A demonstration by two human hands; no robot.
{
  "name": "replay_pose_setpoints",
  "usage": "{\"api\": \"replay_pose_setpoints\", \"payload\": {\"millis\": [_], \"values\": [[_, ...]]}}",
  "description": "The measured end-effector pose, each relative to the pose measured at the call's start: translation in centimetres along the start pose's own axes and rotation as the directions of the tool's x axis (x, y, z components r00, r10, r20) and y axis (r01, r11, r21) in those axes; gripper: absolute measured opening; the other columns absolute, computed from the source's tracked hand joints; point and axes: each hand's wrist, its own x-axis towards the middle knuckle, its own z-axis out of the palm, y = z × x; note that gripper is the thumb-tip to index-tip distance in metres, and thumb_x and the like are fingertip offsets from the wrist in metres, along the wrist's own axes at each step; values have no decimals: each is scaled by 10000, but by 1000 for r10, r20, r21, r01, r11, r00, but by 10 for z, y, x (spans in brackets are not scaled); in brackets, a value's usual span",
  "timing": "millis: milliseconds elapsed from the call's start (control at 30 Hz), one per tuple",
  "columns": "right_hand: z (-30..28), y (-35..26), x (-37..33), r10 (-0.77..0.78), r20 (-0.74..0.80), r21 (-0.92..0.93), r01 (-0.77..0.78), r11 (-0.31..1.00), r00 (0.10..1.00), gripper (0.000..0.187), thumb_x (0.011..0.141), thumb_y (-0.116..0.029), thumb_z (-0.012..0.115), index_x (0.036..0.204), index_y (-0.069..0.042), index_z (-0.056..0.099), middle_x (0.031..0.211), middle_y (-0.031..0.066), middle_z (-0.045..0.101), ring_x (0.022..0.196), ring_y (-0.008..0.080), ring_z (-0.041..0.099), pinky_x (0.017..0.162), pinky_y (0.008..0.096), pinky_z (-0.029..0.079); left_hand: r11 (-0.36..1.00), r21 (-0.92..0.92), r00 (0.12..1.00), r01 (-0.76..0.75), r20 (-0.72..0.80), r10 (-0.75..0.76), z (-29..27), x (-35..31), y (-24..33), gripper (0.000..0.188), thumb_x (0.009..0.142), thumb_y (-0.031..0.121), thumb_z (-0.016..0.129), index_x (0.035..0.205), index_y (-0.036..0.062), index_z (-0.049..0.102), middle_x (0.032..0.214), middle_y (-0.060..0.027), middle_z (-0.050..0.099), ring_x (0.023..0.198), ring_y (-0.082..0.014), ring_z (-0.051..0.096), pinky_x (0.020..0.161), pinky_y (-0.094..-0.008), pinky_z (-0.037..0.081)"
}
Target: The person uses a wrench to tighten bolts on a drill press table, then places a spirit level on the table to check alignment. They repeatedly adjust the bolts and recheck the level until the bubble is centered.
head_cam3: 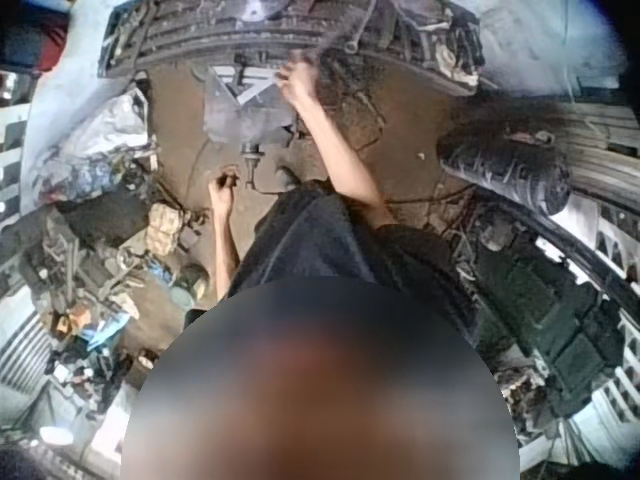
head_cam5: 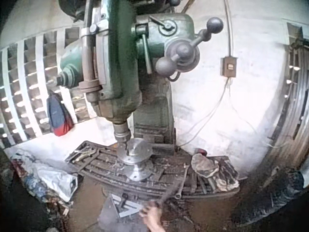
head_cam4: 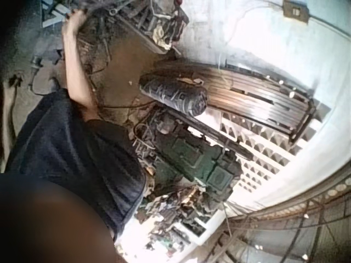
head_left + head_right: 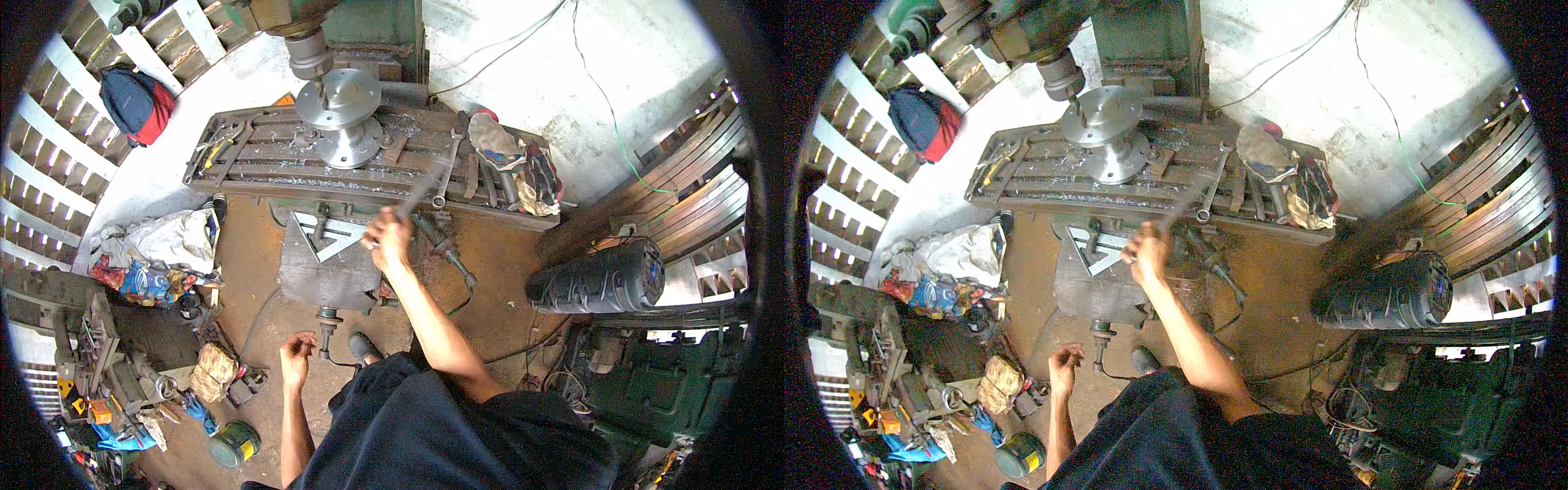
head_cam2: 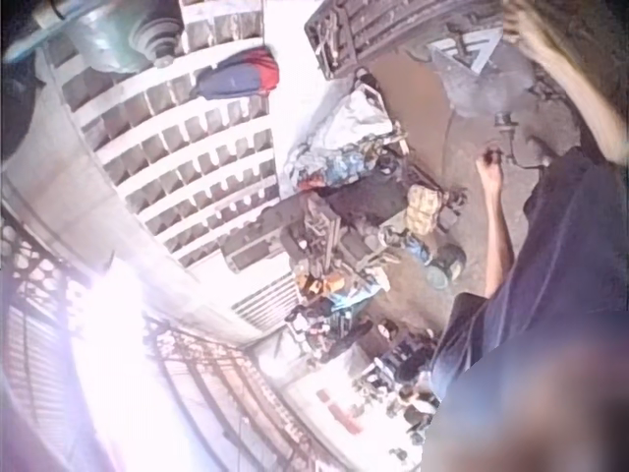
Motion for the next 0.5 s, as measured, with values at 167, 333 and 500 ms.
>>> {"api": "replay_pose_setpoints", "payload": {"millis": [167, 333, 500], "values": [[-23, -9, 10, 82, 130, -50, -76, 996, 988, 177, 1017, -242, 573, 917, -148, 461, 642, -57, 338, 510, 97, 371, 402, 282, 305, 995, 101, 998, -12, 60, 6, 11, 0, 8, 182, 966, -15, 539, 1059, 10, 693, 869, -28, 680, 746, -96, 597, 653, -246, 458], [-31, -14, 5, 296, 220, -186, -257, 948, 930, 137, 1024, -279, 575, 975, -180, 493, 646, -70, 341, 516, 75, 360, 404, 269, 304, 999, 46, 1000, -14, 8, 14, 21, 1, 6, 203, 968, -24, 517, 1074, 6, 687, 873, -28, 680, 746, -101, 596, 665, -246, 463], [-74, -85, -7, 284, 226, -460, -155, 874, 932, 215, 1065, -337, 482, 1215, -190, 524, 694, -33, 408, 479, 85, 366, 374, 251, 322, 997, 75, 997, 30, 61, -35, 24, 2, 2, 215, 964, -34, 506, 1092, 2, 674, 887, -28, 667, 760, -104, 597, 692, -249, 474]]}}
